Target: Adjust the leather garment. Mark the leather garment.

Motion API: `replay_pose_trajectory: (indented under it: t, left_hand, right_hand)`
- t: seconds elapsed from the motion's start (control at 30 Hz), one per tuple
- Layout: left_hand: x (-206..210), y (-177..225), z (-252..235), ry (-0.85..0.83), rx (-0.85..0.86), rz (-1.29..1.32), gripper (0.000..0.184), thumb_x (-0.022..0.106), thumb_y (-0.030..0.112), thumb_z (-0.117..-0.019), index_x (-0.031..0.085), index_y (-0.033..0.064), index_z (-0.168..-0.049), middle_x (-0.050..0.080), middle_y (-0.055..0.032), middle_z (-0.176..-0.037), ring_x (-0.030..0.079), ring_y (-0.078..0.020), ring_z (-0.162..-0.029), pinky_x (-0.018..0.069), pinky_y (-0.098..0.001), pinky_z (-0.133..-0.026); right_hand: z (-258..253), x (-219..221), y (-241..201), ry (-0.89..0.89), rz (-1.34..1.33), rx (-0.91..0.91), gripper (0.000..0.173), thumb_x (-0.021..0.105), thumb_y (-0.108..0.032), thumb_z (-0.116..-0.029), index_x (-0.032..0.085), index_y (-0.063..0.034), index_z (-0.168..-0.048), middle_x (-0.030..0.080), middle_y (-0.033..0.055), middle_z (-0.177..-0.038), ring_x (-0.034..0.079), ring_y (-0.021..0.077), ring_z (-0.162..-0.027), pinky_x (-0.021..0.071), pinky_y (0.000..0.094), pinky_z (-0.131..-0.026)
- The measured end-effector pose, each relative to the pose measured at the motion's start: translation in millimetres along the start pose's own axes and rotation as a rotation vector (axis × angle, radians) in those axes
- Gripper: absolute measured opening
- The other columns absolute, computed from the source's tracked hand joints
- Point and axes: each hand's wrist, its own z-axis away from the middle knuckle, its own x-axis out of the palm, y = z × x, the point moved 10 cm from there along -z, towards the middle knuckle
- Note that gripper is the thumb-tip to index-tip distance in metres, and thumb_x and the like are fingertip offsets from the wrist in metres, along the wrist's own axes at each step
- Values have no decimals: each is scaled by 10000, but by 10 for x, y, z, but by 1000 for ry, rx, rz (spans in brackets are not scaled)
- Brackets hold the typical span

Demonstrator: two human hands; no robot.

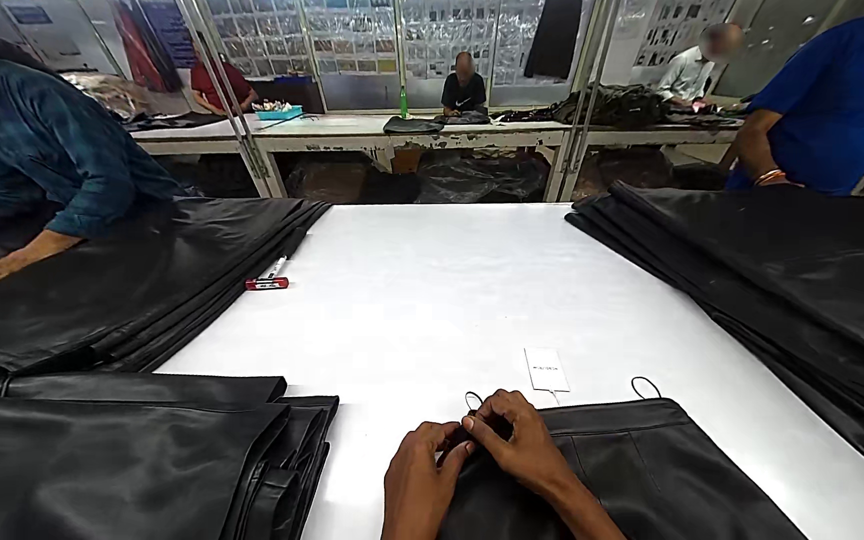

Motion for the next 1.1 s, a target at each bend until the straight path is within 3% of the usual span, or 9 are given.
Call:
replay_pose_trajectory:
  t: [0.13,0.3,0.5,0.67,0.83,1.03,1.1]
  left_hand:
    - [-13,32,-3,54,55,115,330,753,428,-873,777,195,-1105,718,41,-1037,690,-93,-938,586,-313,-835]
    - [-29,186,4,132,150,167,284,796,364,-832,787,175,-1045,722,43,-990,700,-71,-901,608,-267,-792]
    - [-86,258,20,192,176,56,252,765,325,-846,798,181,-1051,736,39,-1016,711,-95,-933,616,-322,-810]
    - [-113,360,21,229,106,6,238,776,323,-852,795,177,-1040,738,35,-995,713,-108,-914,611,-338,-808]
    - [-100,378,28,243,146,1,212,759,283,-855,801,171,-1030,736,38,-993,709,-100,-918,607,-317,-816]
    - [-116,374,28,236,231,1,236,773,259,-843,806,145,-1046,747,18,-1006,720,-110,-940,615,-314,-838]
    - [-111,395,33,234,252,8,248,786,281,-839,805,140,-1042,749,18,-996,722,-108,-932,616,-313,-837]
  right_hand:
    - [-15,-35,62,-145,-189,11,273,669,-402,-953,744,-155,-865,662,-52,-881,598,81,-951,440,350,-927]
    - [-5,-142,31,-250,-199,-70,265,651,-383,-983,773,-148,-984,707,-49,-970,615,68,-1017,439,349,-986]
    - [5,-137,-19,-250,-262,-131,242,665,-352,-984,779,-139,-998,709,-30,-1051,602,91,-1103,432,351,-1030]
    - [-19,-134,41,-206,-311,-65,259,629,-340,-1005,768,-123,-1038,673,-1,-1108,597,94,-1095,484,289,-964]
    - [-4,-98,63,-204,-225,-36,327,691,-484,-930,782,-174,-981,640,-34,-995,565,103,-1029,435,365,-944]
    - [5,-43,20,-282,-210,-53,331,677,-476,-943,754,-158,-892,607,-63,-836,563,76,-901,396,404,-935]
    - [4,-57,33,-278,-214,-57,329,664,-475,-952,770,-169,-897,596,-68,-860,555,73,-920,403,391,-928]
